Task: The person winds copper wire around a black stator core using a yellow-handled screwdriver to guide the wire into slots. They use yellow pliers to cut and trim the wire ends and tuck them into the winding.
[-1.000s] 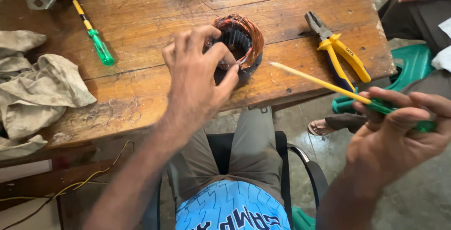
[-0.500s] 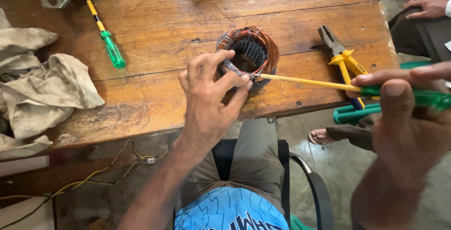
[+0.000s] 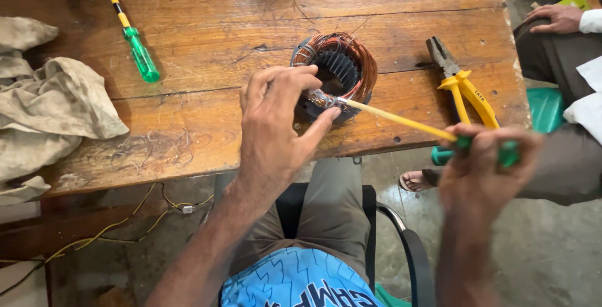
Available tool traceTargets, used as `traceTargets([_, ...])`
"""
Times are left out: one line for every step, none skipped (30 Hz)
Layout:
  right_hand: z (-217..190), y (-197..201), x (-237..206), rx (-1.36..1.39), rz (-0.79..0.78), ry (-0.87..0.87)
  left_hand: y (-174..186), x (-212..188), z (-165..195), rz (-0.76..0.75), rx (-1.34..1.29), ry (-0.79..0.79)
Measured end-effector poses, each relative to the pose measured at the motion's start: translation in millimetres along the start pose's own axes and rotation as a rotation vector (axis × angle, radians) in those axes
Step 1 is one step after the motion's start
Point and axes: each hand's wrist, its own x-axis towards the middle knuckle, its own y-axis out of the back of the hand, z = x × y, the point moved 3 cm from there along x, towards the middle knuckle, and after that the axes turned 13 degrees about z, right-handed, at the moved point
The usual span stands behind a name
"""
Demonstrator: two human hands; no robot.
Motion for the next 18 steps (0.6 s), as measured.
traceTargets([6, -2, -11, 0.062, 0.036, -0.030, 0, 1, 0, 0.007, -0.003, -0.005])
traceTargets([12, -4, -21, 0.147, 0.072, -0.081, 0, 1, 0, 0.013, -0.005, -0.009])
traceTargets([15, -5, -27, 0.134, 0.125, -0.147, 0, 1, 0, 0.012, 0.006, -0.021])
traceTargets([17, -4, -32, 0.122, 0.180, -0.214, -1, 1, 1, 0.007, 0.018, -0.033])
traceTargets([16, -2, -35, 0.108, 0.240, -0.282, -1, 1, 1, -0.002, 0.029, -0.045])
traceTargets([13, -3, -36, 0.012, 0.168, -0.293, -1, 1, 1, -0.013, 0.045, -0.064])
traceTargets([7, -3, -35, -0.083, 0.096, -0.303, -2, 1, 2, -0.024, 0.060, -0.085])
traceTargets([1, -3, -33, -0.177, 0.020, -0.308, -2, 1, 1, -0.030, 0.074, -0.108])
traceTargets([-6, -3, -30, -0.326, -0.046, -0.314, -2, 2, 0, -0.036, 0.075, -0.116])
traceTargets([-13, -6, -26, -0.473, -0.113, -0.318, -2, 2, -1, -0.041, 0.078, -0.124])
traceTargets([-19, -11, -24, -0.619, -0.182, -0.322, -2, 3, -2, -0.045, 0.084, -0.131])
traceTargets([-27, -21, -21, -0.795, -0.310, -0.172, -2, 3, -4, -0.053, 0.097, -0.154])
traceTargets([-34, -33, -18, -0.967, -0.434, -0.023, -1, 4, -5, -0.069, 0.111, -0.173])
traceTargets([-41, -44, -12, -1.141, -0.559, 0.131, -1, 4, -5, -0.083, 0.119, -0.189])
traceTargets([-46, -50, -2, -1.181, -0.570, 0.053, 0, 4, -6, -0.097, 0.107, -0.178])
traceTargets([-49, -54, 10, -1.217, -0.583, -0.021, 1, 4, -7, -0.106, 0.097, -0.168])
traceTargets([-49, -56, 20, -1.255, -0.597, -0.096, 2, 4, -7, -0.114, 0.086, -0.155])
traceTargets([-46, -57, 26, -1.127, -0.638, -0.133, 3, 5, -7, -0.101, 0.080, -0.152])
